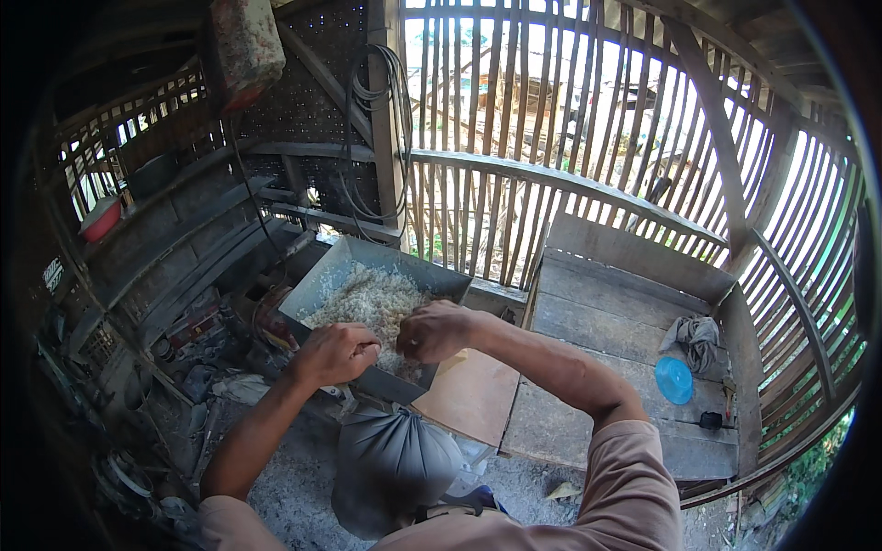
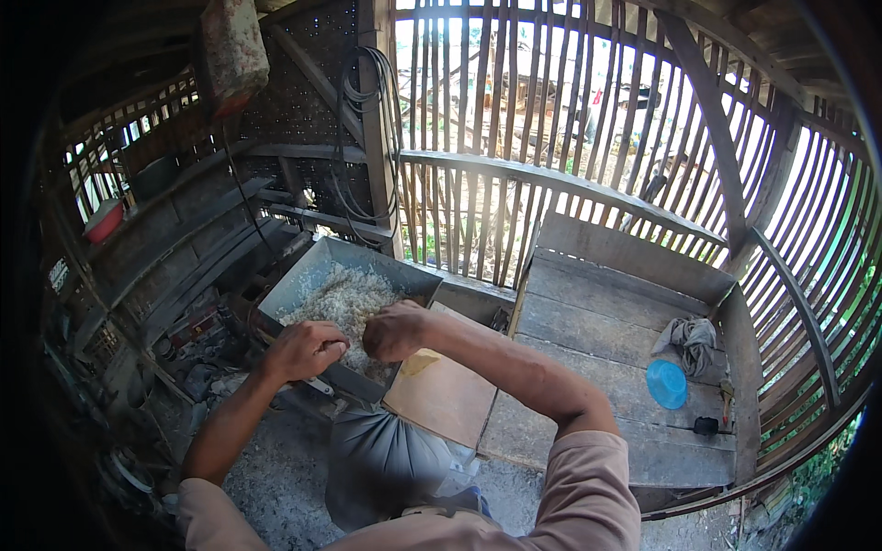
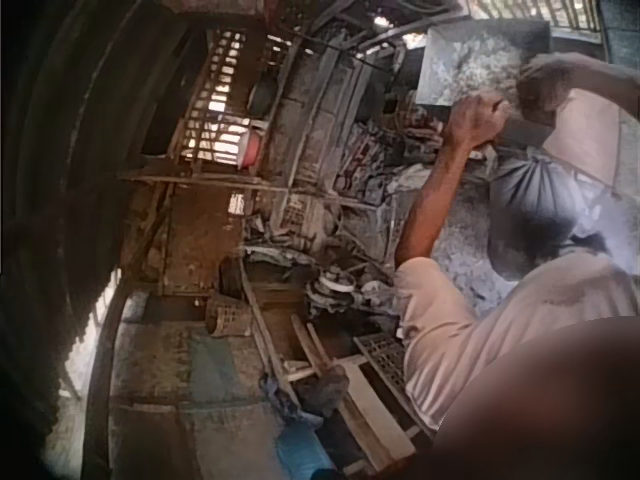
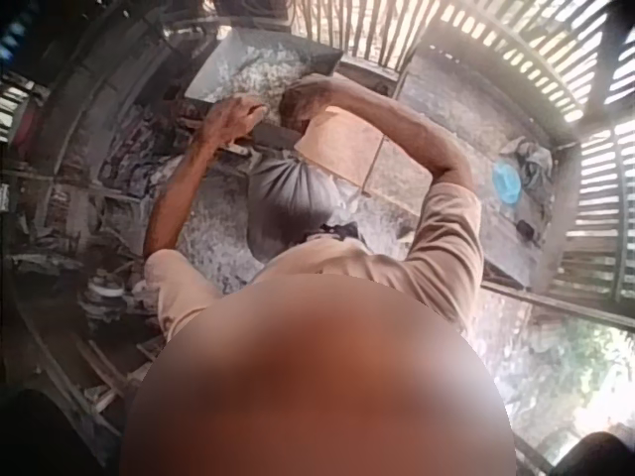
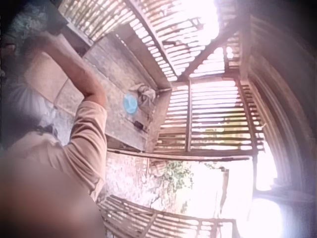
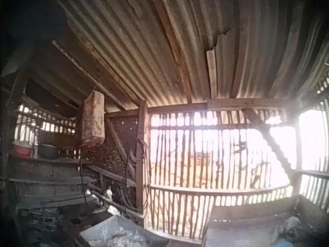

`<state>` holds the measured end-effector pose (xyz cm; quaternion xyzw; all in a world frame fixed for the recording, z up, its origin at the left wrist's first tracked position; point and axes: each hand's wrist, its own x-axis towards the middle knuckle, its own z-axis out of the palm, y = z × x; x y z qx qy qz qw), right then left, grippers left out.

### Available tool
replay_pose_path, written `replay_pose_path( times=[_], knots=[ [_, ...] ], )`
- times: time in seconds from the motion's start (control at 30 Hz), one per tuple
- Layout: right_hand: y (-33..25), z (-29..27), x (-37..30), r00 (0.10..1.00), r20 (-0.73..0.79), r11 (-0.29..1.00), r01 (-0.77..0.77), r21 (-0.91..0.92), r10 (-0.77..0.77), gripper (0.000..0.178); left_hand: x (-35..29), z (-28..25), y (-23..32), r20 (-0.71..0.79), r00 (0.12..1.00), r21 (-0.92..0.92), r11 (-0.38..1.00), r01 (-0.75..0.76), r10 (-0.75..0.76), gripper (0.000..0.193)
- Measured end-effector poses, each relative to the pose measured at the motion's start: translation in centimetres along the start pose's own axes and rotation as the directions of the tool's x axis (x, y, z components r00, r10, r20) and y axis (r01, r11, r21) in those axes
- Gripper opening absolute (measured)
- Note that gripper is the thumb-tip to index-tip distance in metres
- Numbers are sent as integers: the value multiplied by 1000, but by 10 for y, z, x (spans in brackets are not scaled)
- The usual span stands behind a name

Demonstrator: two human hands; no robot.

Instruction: The person scoops white rice from a blue plastic basin into a metal tray using a blue plastic scoop. The person repeatedly fills the scoop and transfers the rice until the basin is empty.

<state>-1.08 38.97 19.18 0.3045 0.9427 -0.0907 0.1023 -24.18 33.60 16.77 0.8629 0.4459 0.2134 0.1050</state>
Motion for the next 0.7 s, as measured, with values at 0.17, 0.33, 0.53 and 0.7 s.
replay_pose_path(
  times=[0.17,0.33,0.53,0.7],
  knots=[
    [-16,-22,-50,700,-702,956,277,92,-135,32,-22,-8,19,-442,890,41,994,-103,110,24],
    [9,68,-43,514,-828,946,318,-59,-224,41,-22,24,14,-367,900,138,971,-197,235,21],
    [6,81,-30,430,-884,937,347,-28,-186,48,-20,32,6,-427,854,182,954,-240,296,24],
    [13,102,-20,583,-798,982,183,-53,-152,51,-25,54,-14,-454,848,250,953,-172,272,27]
  ],
)
